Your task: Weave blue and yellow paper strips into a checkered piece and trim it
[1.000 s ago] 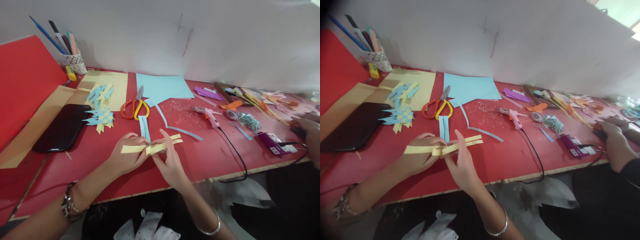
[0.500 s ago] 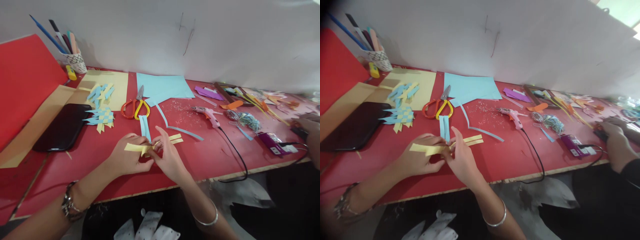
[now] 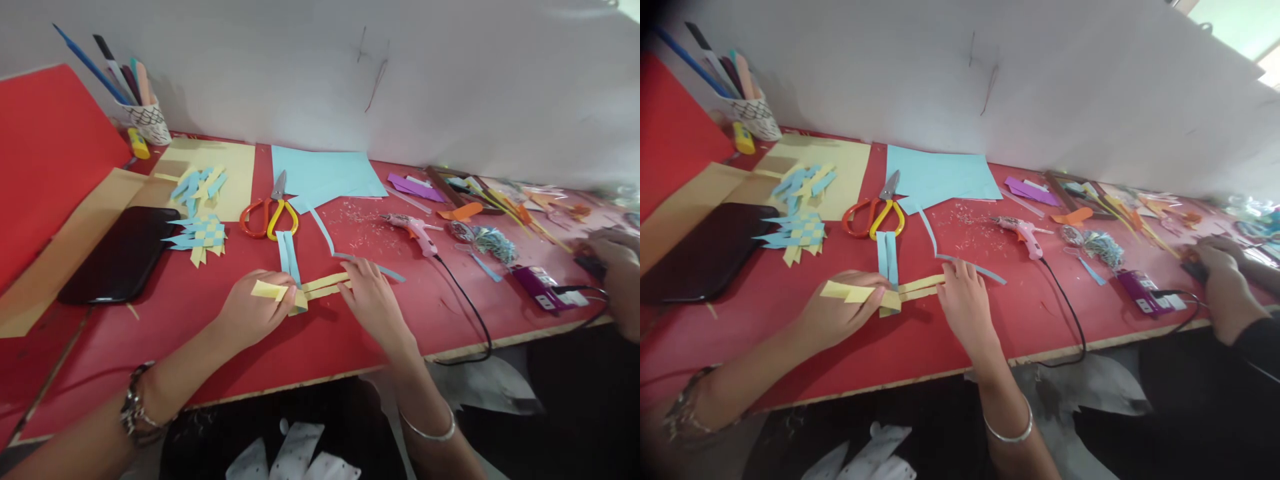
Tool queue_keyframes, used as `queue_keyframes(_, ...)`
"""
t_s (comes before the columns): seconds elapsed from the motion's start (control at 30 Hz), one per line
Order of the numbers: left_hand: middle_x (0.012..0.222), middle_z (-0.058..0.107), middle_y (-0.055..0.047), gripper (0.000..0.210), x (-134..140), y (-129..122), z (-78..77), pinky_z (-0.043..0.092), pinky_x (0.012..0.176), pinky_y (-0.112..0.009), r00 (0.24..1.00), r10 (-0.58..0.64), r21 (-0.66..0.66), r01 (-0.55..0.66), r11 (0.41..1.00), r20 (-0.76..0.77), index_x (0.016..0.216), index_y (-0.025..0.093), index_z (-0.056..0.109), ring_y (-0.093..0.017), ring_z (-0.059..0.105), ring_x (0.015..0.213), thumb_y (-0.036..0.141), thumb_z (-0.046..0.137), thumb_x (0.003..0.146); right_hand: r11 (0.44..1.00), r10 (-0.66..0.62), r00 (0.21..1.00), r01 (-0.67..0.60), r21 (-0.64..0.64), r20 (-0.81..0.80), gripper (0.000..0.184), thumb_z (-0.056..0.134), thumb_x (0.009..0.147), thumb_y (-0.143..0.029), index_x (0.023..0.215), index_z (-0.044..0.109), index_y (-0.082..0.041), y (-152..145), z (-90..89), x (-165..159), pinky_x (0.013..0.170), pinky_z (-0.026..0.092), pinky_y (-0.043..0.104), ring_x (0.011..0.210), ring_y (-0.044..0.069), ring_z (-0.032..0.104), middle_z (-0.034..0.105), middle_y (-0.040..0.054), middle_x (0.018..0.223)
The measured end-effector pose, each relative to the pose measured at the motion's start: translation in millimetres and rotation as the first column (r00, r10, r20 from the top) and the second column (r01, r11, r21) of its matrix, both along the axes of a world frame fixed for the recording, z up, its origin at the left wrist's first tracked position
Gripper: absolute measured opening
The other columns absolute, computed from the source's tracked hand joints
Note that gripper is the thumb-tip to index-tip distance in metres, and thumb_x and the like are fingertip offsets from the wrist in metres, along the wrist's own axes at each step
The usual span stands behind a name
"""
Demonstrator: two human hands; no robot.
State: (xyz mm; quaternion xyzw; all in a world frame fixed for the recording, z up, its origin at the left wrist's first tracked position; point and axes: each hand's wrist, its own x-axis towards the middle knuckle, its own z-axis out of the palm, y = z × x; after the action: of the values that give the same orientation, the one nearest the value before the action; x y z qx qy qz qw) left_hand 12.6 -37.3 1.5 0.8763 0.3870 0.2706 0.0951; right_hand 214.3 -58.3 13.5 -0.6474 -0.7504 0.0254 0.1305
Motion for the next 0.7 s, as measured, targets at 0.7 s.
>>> queue_keyframes(0.7,0.074,0.068,-0.004,0.031,-1.1,1.1,-8.5,0.045,0.060,-0.030,0.996,-0.051,0.137,0.040,0.990,0.076,0.077,0.020,0.061,-0.018,0.061,0.064,0.023,0.033,0.088,0.960,0.017,0.709,-0.209,-0.187,-0.705,0.023,0.047,0.078,-0.020,0.100,0.052,-0.017,5.5,1.4,-32.0,0.071,0.049,0.029,0.087,0.015,0.057,0.057,0.0070,0.096)
